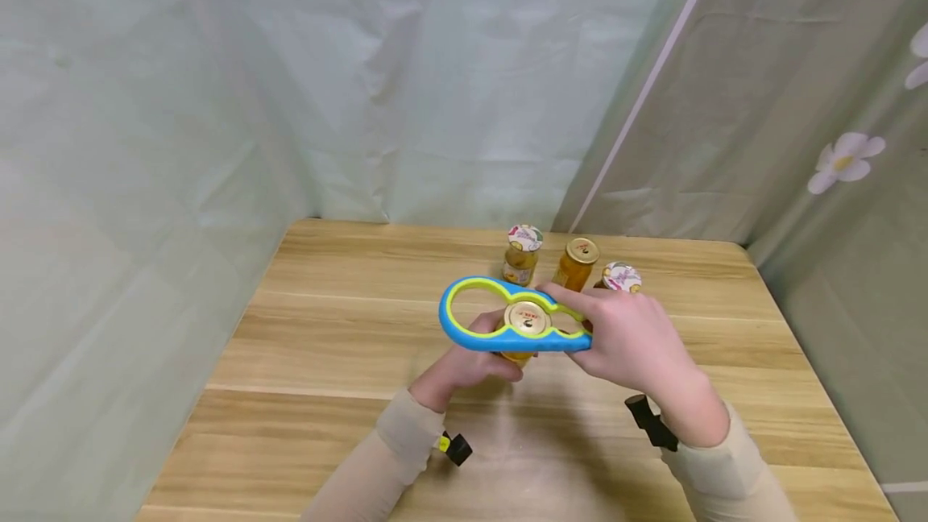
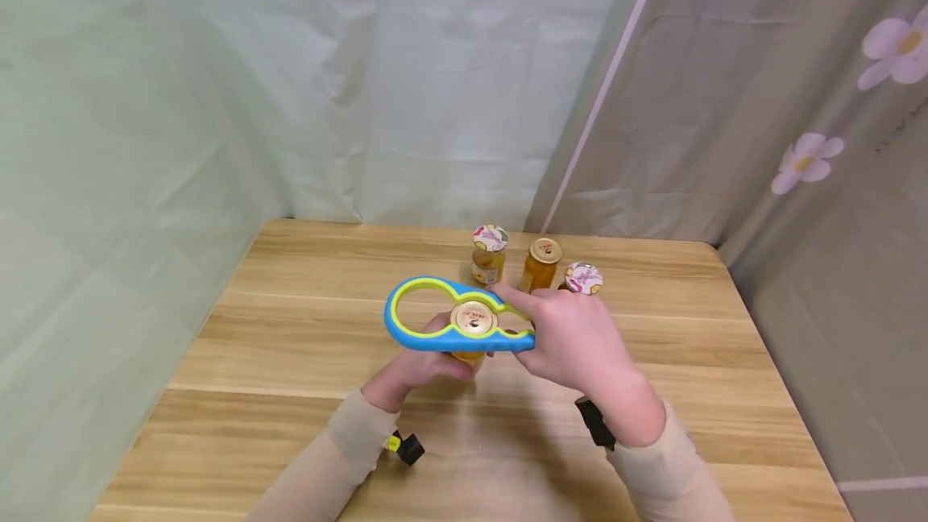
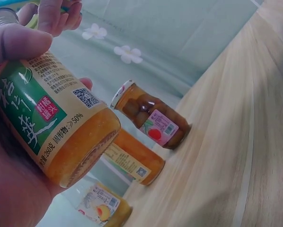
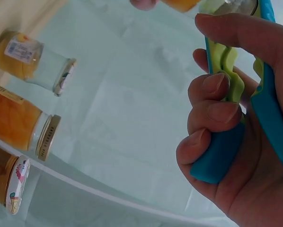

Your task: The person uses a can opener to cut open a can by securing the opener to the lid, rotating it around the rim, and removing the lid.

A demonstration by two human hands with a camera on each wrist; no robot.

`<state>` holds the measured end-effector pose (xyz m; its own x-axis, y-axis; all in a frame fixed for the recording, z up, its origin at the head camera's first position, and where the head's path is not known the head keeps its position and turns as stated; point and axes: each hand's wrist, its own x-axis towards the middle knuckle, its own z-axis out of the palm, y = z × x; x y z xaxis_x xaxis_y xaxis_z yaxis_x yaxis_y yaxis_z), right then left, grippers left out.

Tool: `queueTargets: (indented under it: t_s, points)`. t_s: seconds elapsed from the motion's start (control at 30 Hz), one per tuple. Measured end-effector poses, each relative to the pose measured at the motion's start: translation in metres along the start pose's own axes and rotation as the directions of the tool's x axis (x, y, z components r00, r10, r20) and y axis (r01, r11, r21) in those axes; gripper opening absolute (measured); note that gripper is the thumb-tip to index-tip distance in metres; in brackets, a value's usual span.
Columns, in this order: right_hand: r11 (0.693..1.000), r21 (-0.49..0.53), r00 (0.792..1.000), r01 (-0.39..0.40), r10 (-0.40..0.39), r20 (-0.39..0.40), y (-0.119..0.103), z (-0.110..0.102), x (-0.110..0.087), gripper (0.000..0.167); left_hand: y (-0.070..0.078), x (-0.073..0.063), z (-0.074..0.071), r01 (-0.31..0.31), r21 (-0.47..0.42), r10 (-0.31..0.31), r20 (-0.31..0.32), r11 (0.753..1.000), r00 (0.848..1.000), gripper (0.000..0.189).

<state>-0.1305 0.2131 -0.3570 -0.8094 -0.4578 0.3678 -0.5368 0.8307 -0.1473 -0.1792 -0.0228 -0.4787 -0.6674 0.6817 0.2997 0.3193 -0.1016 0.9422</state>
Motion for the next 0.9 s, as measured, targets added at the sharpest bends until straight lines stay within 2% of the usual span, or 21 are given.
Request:
queueTargets:
  t_s: [0.13, 0.3, 0.4, 0.6, 0.8, 0.9]
  points:
    - [0.998, 0.066, 0.998, -0.024, 0.028, -0.058, 0.003, -0.001, -0.001, 0.067, 0.001, 0.000, -0.002, 0.017, -0.002, -0.017, -0.011, 1.000, 1.000, 0.065]
    - [0.983, 0.181, 0.982, -0.030, 0.063, -0.178, 0.007, -0.002, -0.007, 0.070, 0.000, 0.002, -0.003, -0.003, -0.043, 0.003, 0.003, 0.999, 1.000, 0.075]
    - [0.972, 0.230, 0.972, -0.047, 0.098, -0.213, 0.009, -0.001, -0.012, 0.072, 0.000, 0.003, -0.002, -0.015, -0.039, 0.015, 0.010, 0.999, 1.000, 0.069]
    - [0.941, 0.316, 0.957, -0.120, 0.195, -0.215, 0.010, 0.000, -0.024, 0.069, 0.003, 0.006, -0.002, -0.014, -0.043, 0.013, -0.016, 0.999, 1.000, 0.064]
    - [0.923, 0.348, 0.945, -0.162, 0.247, -0.216, 0.012, 0.001, -0.034, 0.070, 0.008, 0.007, -0.004, 0.058, -0.074, -0.062, -0.062, 0.996, 0.996, 0.067]
    - [0.918, 0.361, 0.940, -0.167, 0.258, -0.222, 0.011, 0.000, -0.037, 0.070, 0.007, 0.006, -0.004, 0.055, -0.089, -0.062, -0.075, 0.995, 0.995, 0.068]
